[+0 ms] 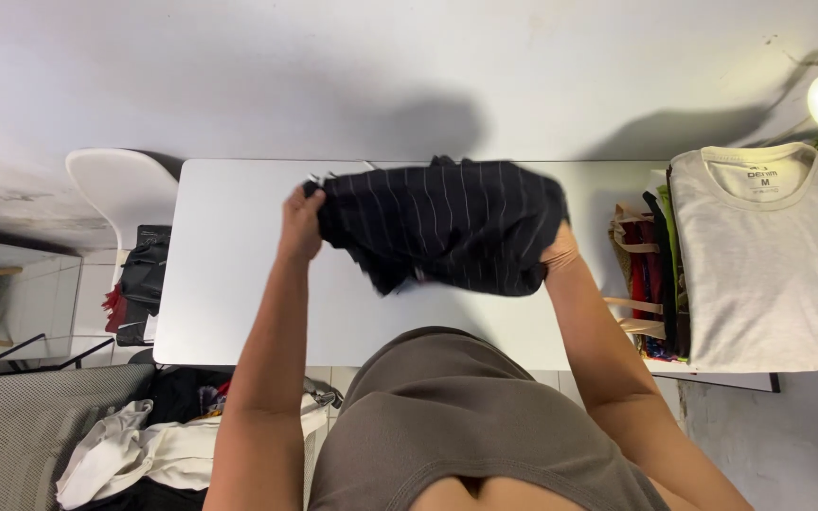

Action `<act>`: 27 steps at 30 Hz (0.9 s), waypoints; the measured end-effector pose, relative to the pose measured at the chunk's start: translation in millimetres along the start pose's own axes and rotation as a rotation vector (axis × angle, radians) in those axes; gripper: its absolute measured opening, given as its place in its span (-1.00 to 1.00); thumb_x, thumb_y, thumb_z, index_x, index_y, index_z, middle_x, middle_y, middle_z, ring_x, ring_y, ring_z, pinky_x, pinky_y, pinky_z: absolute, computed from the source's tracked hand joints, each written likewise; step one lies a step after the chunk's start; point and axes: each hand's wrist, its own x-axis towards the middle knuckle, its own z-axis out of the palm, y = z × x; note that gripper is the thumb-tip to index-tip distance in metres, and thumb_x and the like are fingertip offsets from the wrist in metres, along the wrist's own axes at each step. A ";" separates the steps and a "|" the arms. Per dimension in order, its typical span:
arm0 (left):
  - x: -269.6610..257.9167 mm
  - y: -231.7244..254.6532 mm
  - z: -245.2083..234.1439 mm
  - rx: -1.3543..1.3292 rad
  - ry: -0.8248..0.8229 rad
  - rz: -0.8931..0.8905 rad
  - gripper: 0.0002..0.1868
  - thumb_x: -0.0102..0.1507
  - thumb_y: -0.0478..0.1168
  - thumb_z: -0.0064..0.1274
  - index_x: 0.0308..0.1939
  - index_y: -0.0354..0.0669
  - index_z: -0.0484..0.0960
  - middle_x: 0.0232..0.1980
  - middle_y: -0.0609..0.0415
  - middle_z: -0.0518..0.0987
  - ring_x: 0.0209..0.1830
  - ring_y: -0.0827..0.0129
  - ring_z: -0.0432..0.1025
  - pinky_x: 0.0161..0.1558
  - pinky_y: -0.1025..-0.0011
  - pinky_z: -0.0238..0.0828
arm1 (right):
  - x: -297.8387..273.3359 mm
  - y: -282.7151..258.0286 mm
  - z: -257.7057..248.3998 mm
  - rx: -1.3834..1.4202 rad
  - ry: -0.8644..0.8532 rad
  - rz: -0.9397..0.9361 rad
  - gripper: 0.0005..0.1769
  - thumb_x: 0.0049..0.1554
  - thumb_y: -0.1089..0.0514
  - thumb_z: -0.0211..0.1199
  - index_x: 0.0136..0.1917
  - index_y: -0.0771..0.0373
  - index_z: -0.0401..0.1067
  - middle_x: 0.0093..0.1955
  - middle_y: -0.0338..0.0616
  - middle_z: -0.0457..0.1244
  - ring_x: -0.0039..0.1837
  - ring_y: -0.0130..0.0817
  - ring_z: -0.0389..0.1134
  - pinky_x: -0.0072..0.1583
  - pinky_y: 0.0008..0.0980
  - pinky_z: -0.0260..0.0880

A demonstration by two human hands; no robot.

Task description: Folding a white t-shirt, black shorts, and a white patterned scarf on a table.

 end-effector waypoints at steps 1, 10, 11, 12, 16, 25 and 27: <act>-10.4 33.4 1.7 -0.040 -0.045 0.119 -0.87 0.39 -0.35 -0.04 0.00 -0.33 0.50 -0.24 0.13 0.54 -0.37 0.51 0.43 -0.39 0.49 0.43 | 1.1 -5.3 -36.0 0.084 0.017 -0.244 -0.44 0.25 0.10 0.29 0.45 0.37 0.34 0.37 0.00 0.31 0.34 -0.21 0.37 0.37 -0.26 0.45; -69.0 85.7 -8.2 0.494 -0.001 0.129 -0.83 0.35 -0.33 0.01 -0.05 -0.39 0.56 -0.31 0.02 0.56 -0.40 0.44 0.39 -0.41 0.44 0.32 | -103.3 -75.3 86.1 -0.298 0.102 -0.395 0.36 -0.07 -0.16 0.51 0.72 0.17 -0.28 0.70 0.22 -0.10 0.67 0.08 -0.04 0.57 0.07 0.00; -55.8 53.4 -27.1 0.758 0.056 0.131 -0.76 0.30 -0.30 0.06 -0.05 -0.46 0.59 -0.27 -0.09 0.60 -0.30 0.30 0.45 -0.29 0.34 0.41 | -99.9 -59.7 81.8 -0.912 0.262 -0.188 0.40 -0.13 0.03 0.52 0.69 0.11 -0.39 0.70 0.19 -0.19 0.69 0.02 -0.20 0.60 0.02 -0.20; -49.1 13.5 -49.0 0.758 0.056 0.129 -0.76 0.30 -0.30 0.06 -0.05 -0.46 0.59 -0.27 -0.09 0.60 -0.30 0.30 0.45 -0.29 0.34 0.41 | -103.8 -48.0 75.6 -0.911 0.263 -0.186 0.40 -0.13 0.03 0.52 0.69 0.11 -0.39 0.70 0.19 -0.19 0.69 0.02 -0.20 0.60 0.02 -0.20; -48.7 -105.9 -110.4 1.063 0.042 -0.193 -0.61 0.12 -0.33 0.00 -0.01 -0.44 0.66 -0.12 -0.34 0.66 -0.10 -0.02 0.56 -0.06 0.15 0.47 | -107.2 -4.6 33.0 -1.402 0.159 0.352 0.23 -0.04 0.10 0.46 0.68 -0.05 -0.24 0.63 0.07 -0.06 0.58 0.01 0.02 0.49 -0.06 0.11; -103.6 -72.2 -85.5 1.192 0.182 -0.618 -0.52 0.24 0.01 0.20 -0.11 -0.44 0.72 -0.16 -0.25 0.70 -0.14 0.00 0.63 -0.06 0.10 0.58 | -42.4 36.8 23.1 -1.426 0.192 0.037 -0.59 0.16 0.13 0.31 0.25 0.29 0.43 0.07 0.01 0.43 0.06 -0.21 0.50 0.10 -0.26 0.53; -92.2 -83.0 -94.9 1.298 0.277 -0.489 -0.48 0.28 0.08 0.18 -0.17 -0.44 0.75 -0.21 -0.27 0.74 -0.14 0.03 0.63 -0.02 0.15 0.53 | -3.9 49.9 53.3 -1.226 0.108 -0.026 -0.76 0.24 0.19 0.19 0.15 0.33 0.48 0.00 -0.02 0.45 0.02 -0.28 0.53 0.09 -0.33 0.56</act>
